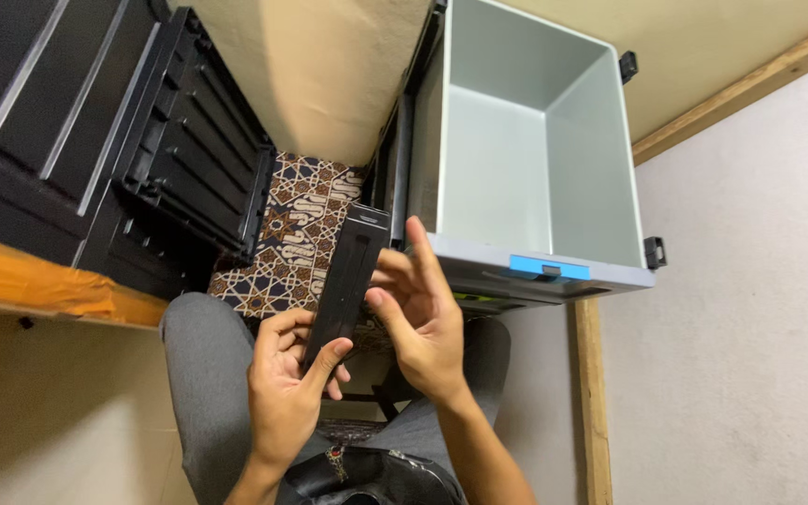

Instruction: The person opens a black plastic storage box, removes the lid, and detaches several black plastic clips from the box edges. The person places the clips on the floor beside the box.

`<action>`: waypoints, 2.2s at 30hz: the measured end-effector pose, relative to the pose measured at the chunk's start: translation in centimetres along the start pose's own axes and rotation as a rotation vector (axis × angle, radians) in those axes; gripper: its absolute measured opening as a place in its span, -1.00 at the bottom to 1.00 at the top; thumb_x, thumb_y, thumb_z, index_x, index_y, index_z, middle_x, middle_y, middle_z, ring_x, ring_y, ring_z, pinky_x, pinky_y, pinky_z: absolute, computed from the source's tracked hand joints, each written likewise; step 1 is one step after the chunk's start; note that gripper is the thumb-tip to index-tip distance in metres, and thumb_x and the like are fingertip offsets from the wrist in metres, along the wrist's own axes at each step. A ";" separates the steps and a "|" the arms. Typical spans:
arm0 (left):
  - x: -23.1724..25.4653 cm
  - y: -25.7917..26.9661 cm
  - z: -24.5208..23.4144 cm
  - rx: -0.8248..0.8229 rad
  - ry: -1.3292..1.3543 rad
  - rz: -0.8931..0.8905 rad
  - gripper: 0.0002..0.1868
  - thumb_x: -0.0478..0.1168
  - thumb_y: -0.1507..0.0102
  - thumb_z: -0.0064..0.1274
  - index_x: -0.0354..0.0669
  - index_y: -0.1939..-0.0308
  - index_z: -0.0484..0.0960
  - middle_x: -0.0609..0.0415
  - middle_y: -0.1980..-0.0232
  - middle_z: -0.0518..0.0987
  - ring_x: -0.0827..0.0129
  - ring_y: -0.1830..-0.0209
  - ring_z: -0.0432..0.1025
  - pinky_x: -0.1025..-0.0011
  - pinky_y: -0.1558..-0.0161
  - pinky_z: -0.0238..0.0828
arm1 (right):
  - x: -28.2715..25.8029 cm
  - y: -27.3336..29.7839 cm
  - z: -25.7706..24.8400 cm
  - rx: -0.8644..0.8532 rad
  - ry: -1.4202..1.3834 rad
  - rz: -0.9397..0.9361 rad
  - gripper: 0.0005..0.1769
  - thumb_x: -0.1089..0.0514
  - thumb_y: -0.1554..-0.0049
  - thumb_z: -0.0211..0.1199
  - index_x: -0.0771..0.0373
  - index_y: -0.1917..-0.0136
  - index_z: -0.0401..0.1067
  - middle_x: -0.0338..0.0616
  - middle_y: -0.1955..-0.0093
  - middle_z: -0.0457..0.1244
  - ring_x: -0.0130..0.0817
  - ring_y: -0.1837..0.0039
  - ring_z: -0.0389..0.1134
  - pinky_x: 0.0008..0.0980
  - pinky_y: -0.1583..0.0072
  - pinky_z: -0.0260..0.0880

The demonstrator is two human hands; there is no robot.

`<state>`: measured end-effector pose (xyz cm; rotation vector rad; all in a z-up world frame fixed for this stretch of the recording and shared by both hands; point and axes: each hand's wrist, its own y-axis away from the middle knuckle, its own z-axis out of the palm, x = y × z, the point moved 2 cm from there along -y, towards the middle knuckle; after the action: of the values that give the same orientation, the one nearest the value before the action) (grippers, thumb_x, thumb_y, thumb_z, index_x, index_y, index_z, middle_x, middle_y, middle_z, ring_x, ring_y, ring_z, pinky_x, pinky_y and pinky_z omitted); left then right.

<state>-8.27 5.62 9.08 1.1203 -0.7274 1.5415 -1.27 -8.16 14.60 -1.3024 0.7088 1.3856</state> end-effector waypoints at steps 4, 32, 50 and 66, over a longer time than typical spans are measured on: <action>-0.8 1.1 -1.0 0.001 -0.022 -0.033 -0.53 -0.37 -0.19 0.22 -0.37 -0.11 0.36 -0.07 0.20 0.61 0.44 0.46 0.53 0.57 0.56 0.49 | 3.0 1.8 0.8 -0.008 -0.052 0.157 -0.19 0.45 -0.27 0.17 0.37 -0.68 -0.06 0.00 -0.34 0.29 -0.36 -0.30 0.33 -0.37 -0.34 0.36; -2.8 2.0 -3.8 -0.016 -0.215 -0.096 -0.71 -0.20 -0.31 0.10 -0.34 0.00 0.54 -0.06 0.19 0.71 0.45 0.22 0.62 0.54 0.23 0.57 | 5.5 3.3 0.0 -0.020 -0.048 0.241 -0.29 0.38 -0.25 0.23 0.46 -0.60 0.09 -0.03 -0.21 0.35 -0.39 -0.24 0.37 -0.37 -0.32 0.38; -1.8 1.3 -3.5 -0.083 -0.559 0.321 -0.41 -0.29 -0.28 0.16 -0.26 -0.40 0.42 -0.06 -0.13 0.59 0.42 -0.03 0.56 0.46 0.02 0.54 | 6.3 3.4 1.8 0.047 0.210 0.239 -0.52 0.41 -0.16 0.34 0.29 -0.34 0.39 -0.19 -0.02 0.40 -0.55 0.01 0.41 -0.59 0.06 0.45; -6.5 -1.7 -7.4 -0.083 0.000 -0.188 -0.51 -0.14 -0.41 -0.16 -0.33 -0.37 0.43 0.03 -0.15 0.63 0.45 0.05 0.57 0.40 0.17 0.68 | 11.6 2.3 1.8 0.006 0.300 0.393 -0.64 0.31 -0.22 0.25 0.30 -0.29 0.46 -0.23 -0.05 0.33 -0.56 -0.02 0.39 -0.50 0.10 0.58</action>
<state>-8.67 10.09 0.13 1.0945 -0.6605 1.3416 -2.22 -3.82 3.55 -1.4335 1.2236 1.5057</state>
